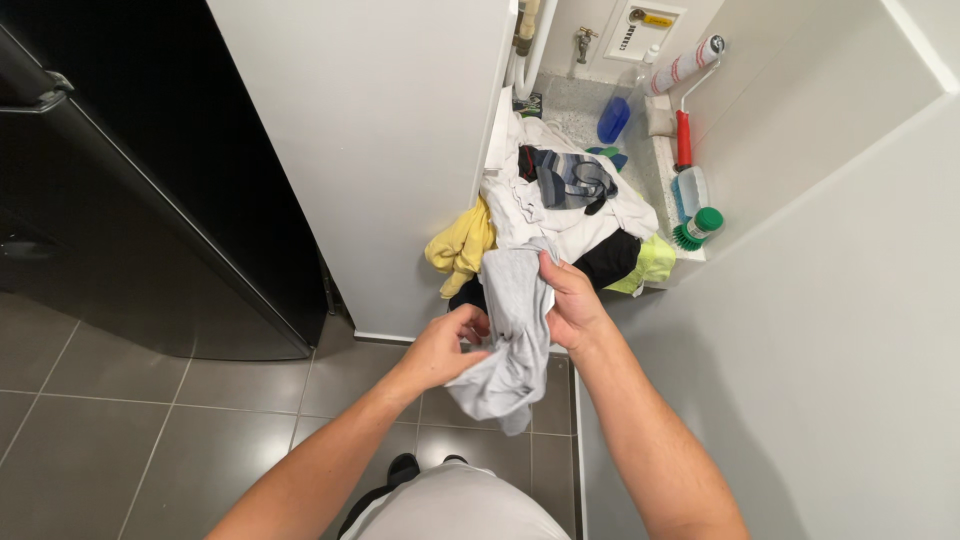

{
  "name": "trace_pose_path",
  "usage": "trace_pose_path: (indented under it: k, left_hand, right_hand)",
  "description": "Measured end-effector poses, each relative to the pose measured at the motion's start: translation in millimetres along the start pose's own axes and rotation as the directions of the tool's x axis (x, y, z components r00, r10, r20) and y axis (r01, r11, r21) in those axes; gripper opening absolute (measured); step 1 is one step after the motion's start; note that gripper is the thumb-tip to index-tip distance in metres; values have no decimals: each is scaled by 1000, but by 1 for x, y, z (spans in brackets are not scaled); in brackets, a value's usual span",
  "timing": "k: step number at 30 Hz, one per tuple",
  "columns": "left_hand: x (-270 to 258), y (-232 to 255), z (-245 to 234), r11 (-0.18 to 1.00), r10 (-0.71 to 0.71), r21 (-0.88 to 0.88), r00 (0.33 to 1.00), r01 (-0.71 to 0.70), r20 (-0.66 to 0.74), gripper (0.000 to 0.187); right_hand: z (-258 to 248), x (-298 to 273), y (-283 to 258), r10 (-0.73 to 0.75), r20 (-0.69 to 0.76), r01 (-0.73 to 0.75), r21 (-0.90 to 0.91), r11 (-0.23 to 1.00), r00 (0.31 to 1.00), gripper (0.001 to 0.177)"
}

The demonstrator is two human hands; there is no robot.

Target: The person picks up a grey shirt and several socks from a pile of laundry, turns them over to check them, and places them into a top-loading washing machine one by one.

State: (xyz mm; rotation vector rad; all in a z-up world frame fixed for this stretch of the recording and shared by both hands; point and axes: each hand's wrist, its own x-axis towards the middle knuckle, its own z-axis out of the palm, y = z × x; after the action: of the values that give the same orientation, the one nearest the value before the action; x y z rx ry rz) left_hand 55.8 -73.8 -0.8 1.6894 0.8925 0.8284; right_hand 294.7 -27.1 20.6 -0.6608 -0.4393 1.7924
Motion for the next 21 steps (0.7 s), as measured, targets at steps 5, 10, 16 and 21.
trace_pose_path:
  k: [5,10,16,21]
  left_hand:
    - [14,-13,13,980,61,-183,995,-74,-76,62]
    - [26,0,16,995,-89,33,990,93,-113,31]
    - [33,26,-2,969,-194,96,942,228,-275,76]
    - [56,-3,-31,930,-133,313,971,193,-200,14]
  right_hand:
    - [4,-13,-2,-2,26,2,-2,1000,1000,33]
    - [-19,-14,2,-5,128,13,-59,998,992,43]
    - [-20,-30,3,-18,154,32,-92,995,988,56]
    - [29,-48,-24,-65,-26,45,-473,880,998,48]
